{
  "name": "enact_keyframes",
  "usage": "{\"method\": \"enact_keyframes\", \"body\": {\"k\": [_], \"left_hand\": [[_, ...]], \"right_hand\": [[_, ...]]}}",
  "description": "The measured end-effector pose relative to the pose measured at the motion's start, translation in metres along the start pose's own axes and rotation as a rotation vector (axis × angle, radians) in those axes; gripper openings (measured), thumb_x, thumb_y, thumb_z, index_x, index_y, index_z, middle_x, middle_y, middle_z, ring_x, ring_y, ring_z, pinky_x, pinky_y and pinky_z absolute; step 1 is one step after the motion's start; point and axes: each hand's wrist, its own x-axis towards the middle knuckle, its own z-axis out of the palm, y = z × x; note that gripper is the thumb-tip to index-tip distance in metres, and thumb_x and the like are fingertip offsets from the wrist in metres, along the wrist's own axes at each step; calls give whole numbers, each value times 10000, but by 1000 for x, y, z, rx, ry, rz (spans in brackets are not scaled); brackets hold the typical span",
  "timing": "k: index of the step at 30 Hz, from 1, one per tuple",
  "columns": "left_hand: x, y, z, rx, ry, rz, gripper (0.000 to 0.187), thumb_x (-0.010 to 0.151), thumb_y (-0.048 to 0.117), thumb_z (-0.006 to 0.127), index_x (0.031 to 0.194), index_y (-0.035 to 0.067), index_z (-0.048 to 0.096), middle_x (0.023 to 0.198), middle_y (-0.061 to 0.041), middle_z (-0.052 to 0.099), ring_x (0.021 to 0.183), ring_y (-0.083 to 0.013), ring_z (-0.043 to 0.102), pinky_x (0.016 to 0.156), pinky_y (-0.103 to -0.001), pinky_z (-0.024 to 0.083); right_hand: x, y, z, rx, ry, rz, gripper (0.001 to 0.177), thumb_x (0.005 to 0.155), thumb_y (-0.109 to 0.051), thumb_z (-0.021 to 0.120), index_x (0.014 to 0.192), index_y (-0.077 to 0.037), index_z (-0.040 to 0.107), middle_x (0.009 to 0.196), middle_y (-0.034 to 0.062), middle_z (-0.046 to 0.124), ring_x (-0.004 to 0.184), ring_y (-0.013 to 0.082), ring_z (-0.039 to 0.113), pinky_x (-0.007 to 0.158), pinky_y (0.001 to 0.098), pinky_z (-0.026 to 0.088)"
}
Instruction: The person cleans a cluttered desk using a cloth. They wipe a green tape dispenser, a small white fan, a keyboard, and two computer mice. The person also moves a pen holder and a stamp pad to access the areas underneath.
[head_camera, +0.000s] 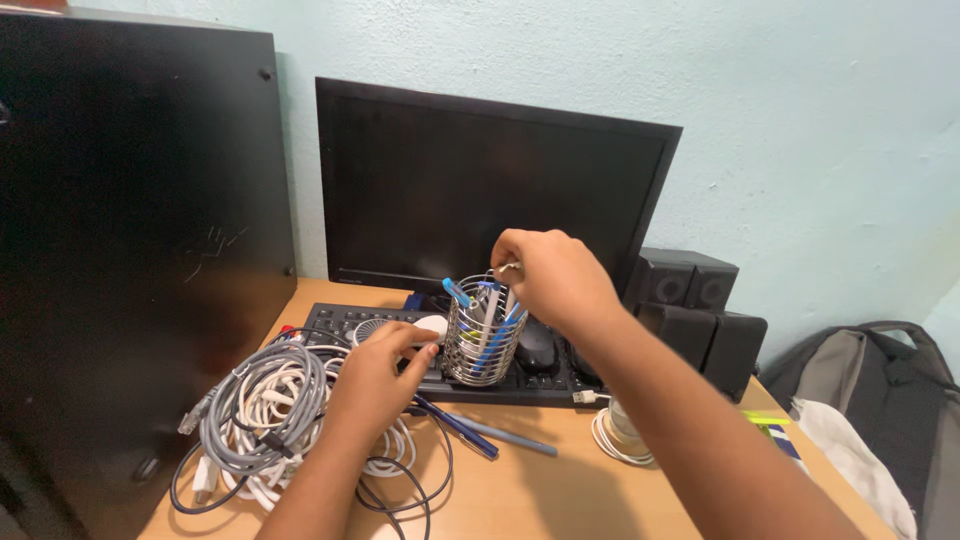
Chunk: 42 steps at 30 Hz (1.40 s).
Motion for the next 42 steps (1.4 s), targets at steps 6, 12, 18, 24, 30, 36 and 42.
{"method": "enact_keyframes", "body": {"k": [6,12,18,24,30,36,42], "left_hand": [[1,-3,1,-2,18,20,192,895,198,683,1051,145,781,1067,-23,747,872,-174,769,758,-339,573],[2,-6,-2,-41,66,30,190,903,186,670,1059,135,765,1085,-33,746,919,-190,767,776,-343,589],[0,-9,-3,20,151,-25,196,909,203,676,1076,159,769,1053,-25,740,875,-223,730,759,-360,573],[12,-33,18,-676,-15,-119,284,948,224,702,1178,67,756,991,-139,816,895,-148,722,775,-292,533],[9,-27,14,-686,-199,-237,372,899,267,716,1173,19,755,956,-61,816,904,-83,750,783,-253,589],[-2,-12,27,-427,-544,-105,324,861,208,768,1140,43,776,873,-40,807,770,-80,711,723,-257,601],[-10,12,29,-203,-403,81,252,804,184,819,1047,120,805,831,-15,773,713,-117,727,647,-277,561]], "right_hand": [[12,10,-8,-59,-163,-140,174,783,-219,749,944,-164,784,892,37,794,852,236,756,762,380,577],[13,13,26,-266,-104,-317,237,835,-367,739,888,-142,792,844,71,722,820,306,713,691,453,562],[-64,26,63,-71,-92,-289,152,881,-279,717,887,-127,735,855,75,706,804,302,711,724,444,557],[-121,54,105,20,-399,-123,119,832,-213,702,918,-132,702,952,73,722,872,336,704,763,478,551],[-115,71,79,42,-296,124,239,866,-306,652,1049,-153,642,913,101,738,899,346,708,782,495,536],[-120,64,61,148,-275,2,243,848,-335,681,1036,-183,705,924,72,778,913,311,727,794,448,547],[-110,58,82,625,327,-137,238,962,-174,510,1118,-89,668,1045,127,710,983,306,679,852,428,559]]}}
